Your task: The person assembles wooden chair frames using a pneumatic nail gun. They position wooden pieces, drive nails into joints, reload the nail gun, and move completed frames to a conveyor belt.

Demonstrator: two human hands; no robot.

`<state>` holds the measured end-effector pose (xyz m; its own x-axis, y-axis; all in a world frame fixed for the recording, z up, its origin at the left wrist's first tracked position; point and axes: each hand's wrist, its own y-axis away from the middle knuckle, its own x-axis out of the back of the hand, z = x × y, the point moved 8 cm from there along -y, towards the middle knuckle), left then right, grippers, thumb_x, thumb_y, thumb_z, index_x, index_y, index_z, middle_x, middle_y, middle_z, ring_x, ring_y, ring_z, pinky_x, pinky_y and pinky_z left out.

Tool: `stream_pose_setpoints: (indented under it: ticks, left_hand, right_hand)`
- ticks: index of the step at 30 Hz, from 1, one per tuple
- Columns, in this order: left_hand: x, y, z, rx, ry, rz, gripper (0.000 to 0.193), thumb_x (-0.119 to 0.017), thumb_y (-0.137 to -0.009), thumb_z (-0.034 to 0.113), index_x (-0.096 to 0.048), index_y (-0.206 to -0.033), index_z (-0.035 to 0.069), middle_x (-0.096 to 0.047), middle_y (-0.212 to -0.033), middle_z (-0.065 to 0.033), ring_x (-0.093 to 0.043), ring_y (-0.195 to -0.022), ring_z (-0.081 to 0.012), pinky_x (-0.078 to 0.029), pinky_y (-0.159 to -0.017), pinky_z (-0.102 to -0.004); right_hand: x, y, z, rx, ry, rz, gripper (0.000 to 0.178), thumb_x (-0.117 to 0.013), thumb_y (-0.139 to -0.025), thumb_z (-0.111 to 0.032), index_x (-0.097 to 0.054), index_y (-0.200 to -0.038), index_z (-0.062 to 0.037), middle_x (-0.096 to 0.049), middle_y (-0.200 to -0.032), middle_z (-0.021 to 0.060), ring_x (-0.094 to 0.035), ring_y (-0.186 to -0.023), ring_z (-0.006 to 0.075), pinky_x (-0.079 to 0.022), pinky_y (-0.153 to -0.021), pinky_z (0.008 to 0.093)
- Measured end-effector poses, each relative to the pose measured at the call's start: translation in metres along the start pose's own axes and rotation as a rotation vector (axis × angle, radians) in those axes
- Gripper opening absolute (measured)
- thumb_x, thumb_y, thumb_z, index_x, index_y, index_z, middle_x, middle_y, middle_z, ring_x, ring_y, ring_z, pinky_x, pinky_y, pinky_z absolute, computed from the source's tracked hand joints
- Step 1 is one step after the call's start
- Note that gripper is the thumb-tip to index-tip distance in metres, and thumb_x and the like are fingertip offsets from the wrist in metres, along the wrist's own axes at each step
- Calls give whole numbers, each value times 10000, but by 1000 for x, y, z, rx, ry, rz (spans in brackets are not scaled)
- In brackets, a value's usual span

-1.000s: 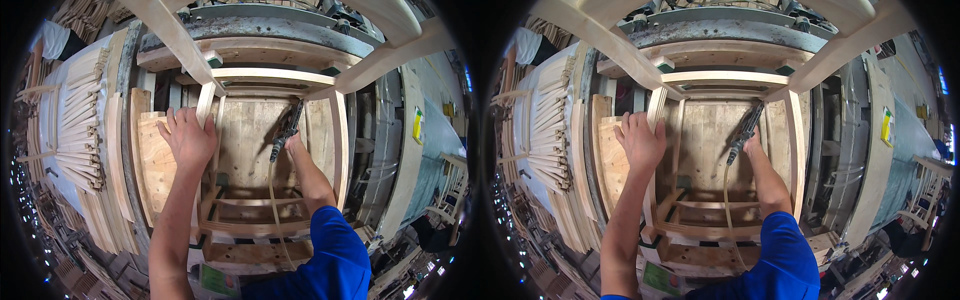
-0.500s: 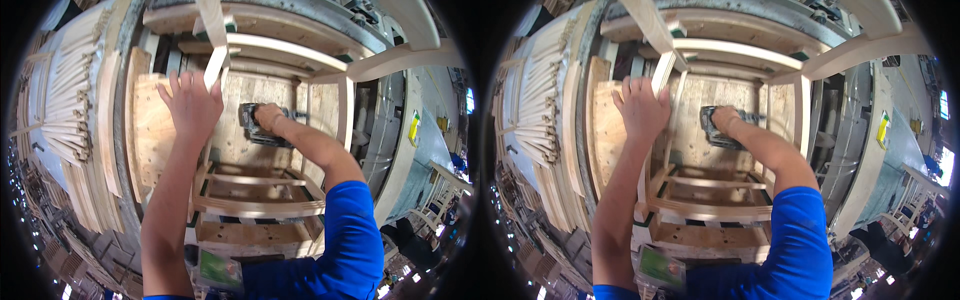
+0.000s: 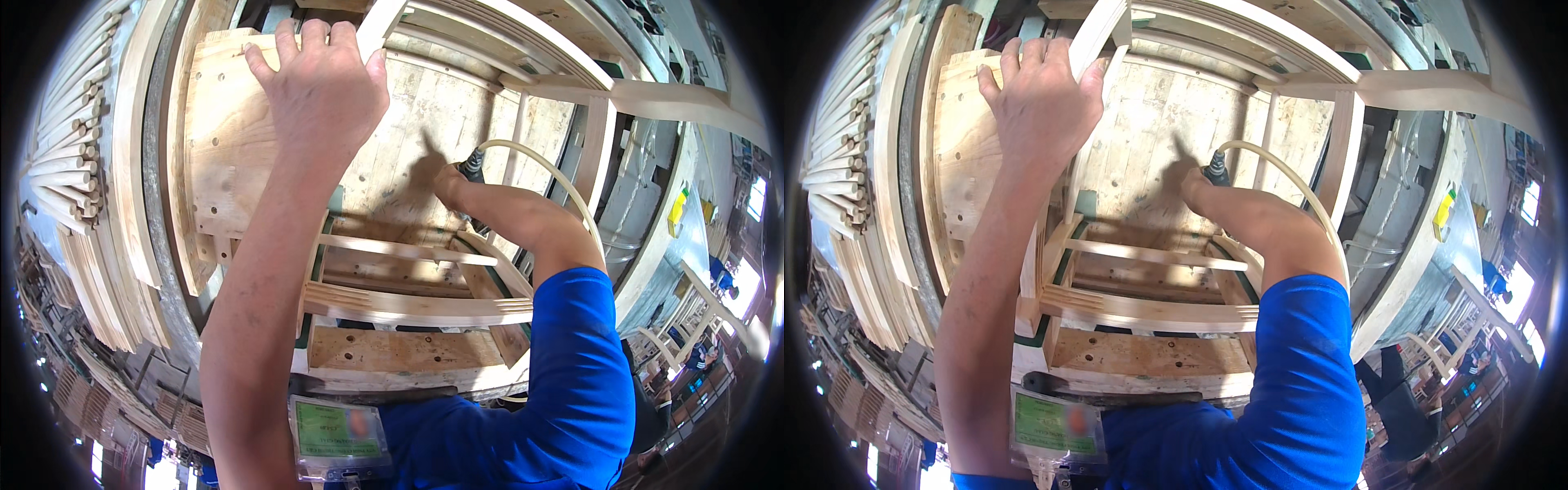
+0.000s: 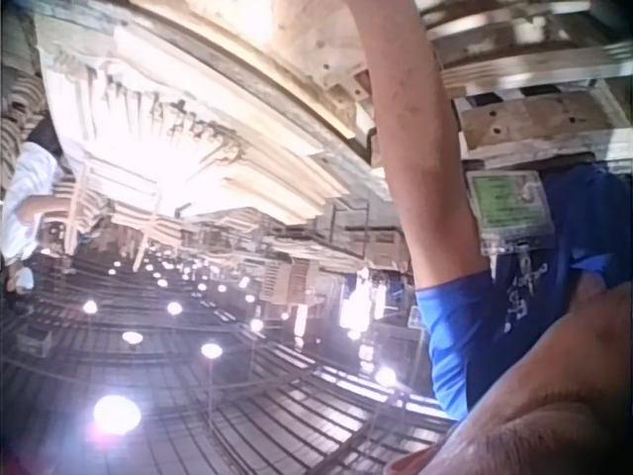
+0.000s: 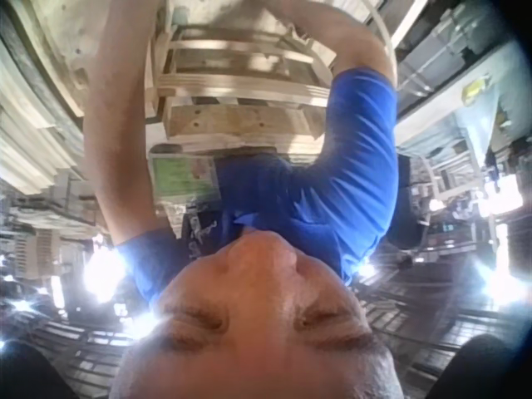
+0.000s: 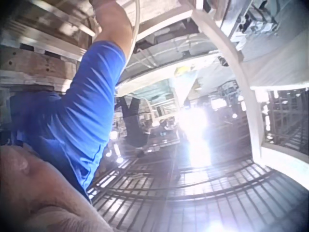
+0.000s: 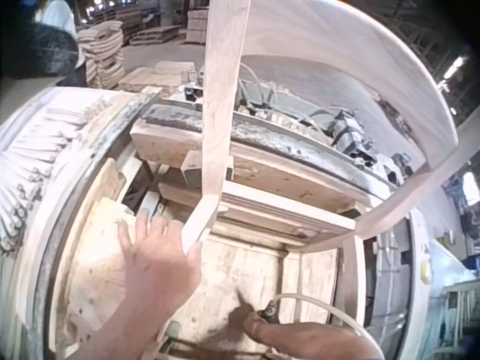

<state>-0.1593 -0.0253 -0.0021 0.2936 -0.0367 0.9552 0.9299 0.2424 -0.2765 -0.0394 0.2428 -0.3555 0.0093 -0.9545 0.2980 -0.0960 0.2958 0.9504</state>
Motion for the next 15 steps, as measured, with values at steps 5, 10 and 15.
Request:
stream_pose_setpoints:
  ticks: [5,10,15]
  left_hand:
    - [1,4,0,2,-16,0,444,-717,-898,349,-689,-1200,25,-663,-1218,-147,-532,-1304,-378,-339,-1059,-732]
    - [1,2,3,-5,-27,1,427,-727,-890,349,-694,-1184,40,-661,-1192,-137,-541,-1284,-370,-354,-1046,-728]
    - [3,2,-1,-22,-46,55,407,-740,-878,354,-695,-1151,56,-661,-1157,-123,-550,-1263,-350,-358,-1042,-723]
  right_hand:
    - [4,-2,-13,78,-27,-31,345,-716,-892,-426,-815,-1100,-168,-760,-1169,63,-710,-1073,253,-567,-840,456]
    - [29,9,-7,102,-52,-111,354,-728,-889,-427,-801,-1136,-185,-759,-1183,50,-712,-1089,238,-569,-845,456]
    - [29,18,6,67,-45,-75,384,-755,-870,-423,-783,-1180,-198,-759,-1184,40,-711,-1108,242,-571,-845,469]
